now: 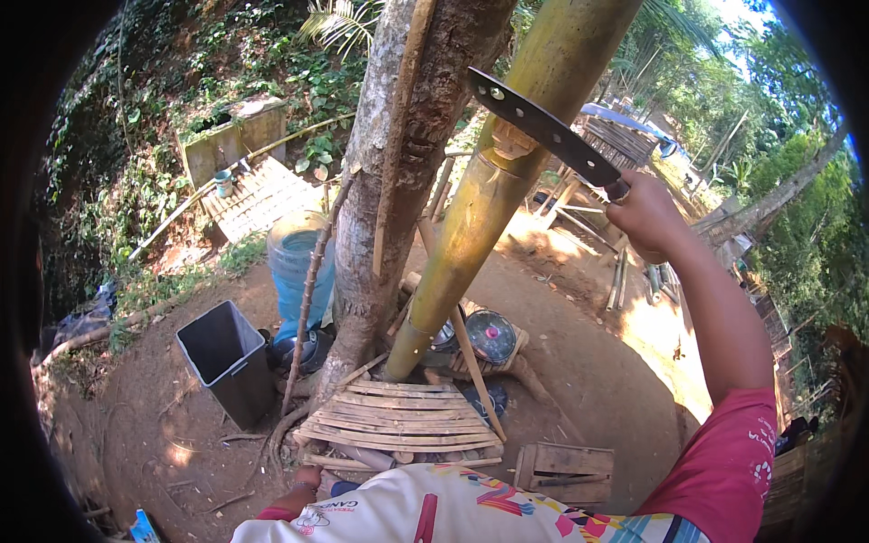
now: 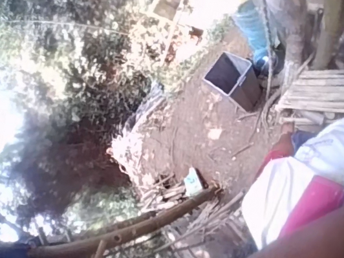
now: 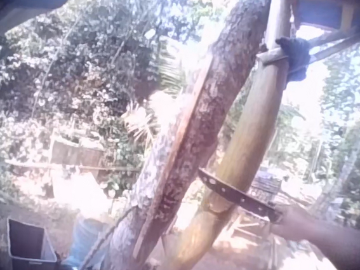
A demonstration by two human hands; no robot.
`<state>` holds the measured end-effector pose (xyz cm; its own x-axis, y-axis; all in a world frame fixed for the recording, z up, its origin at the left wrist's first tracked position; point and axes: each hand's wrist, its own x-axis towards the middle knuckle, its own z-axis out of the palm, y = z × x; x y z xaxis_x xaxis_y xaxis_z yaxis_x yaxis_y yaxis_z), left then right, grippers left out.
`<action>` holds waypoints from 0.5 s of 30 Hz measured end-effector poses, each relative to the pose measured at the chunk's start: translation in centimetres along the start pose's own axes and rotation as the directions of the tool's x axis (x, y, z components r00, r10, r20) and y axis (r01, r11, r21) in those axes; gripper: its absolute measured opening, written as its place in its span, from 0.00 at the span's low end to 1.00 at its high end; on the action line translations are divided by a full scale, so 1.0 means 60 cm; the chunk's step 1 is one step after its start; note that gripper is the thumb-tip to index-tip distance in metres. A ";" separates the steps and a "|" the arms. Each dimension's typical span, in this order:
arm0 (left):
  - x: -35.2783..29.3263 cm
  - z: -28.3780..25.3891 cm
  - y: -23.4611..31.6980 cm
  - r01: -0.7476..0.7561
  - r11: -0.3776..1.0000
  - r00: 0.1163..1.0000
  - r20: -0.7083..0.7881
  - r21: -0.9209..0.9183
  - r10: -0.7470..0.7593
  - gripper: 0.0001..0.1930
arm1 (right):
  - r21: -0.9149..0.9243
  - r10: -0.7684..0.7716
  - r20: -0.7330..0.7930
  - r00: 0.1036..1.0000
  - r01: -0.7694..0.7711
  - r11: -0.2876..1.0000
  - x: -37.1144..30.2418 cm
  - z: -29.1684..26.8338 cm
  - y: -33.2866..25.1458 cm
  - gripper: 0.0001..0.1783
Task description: The person uses a chisel and a wooden mallet to carve a hole into a vertical bamboo pole. They repeatedly strike the chisel to remove material and occasionally clear debris from the opening.
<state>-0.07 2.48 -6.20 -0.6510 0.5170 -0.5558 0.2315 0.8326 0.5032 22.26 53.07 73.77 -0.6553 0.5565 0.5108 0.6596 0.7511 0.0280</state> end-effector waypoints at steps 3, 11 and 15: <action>-0.078 -0.066 0.102 0.181 0.934 0.980 -0.021 -0.307 -0.197 0.25 | -0.049 -0.069 -0.034 0.997 0.067 0.997 0.011 -0.045 -0.018 0.14; -0.018 -0.010 0.006 0.003 0.994 0.994 0.104 0.112 -0.015 0.30 | -0.109 0.116 0.185 0.976 -0.097 0.989 -0.001 -0.005 -0.024 0.15; -0.047 -0.036 0.058 0.151 0.928 0.988 0.053 -0.340 -0.142 0.32 | 0.063 0.057 0.030 0.998 -0.058 0.996 -0.085 0.016 0.018 0.16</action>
<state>1.01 3.50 -1.46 -0.6379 0.4036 -0.6559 -0.1298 0.7831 0.6082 25.97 51.39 70.37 -0.6278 0.6086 0.4853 0.6723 0.7382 -0.0559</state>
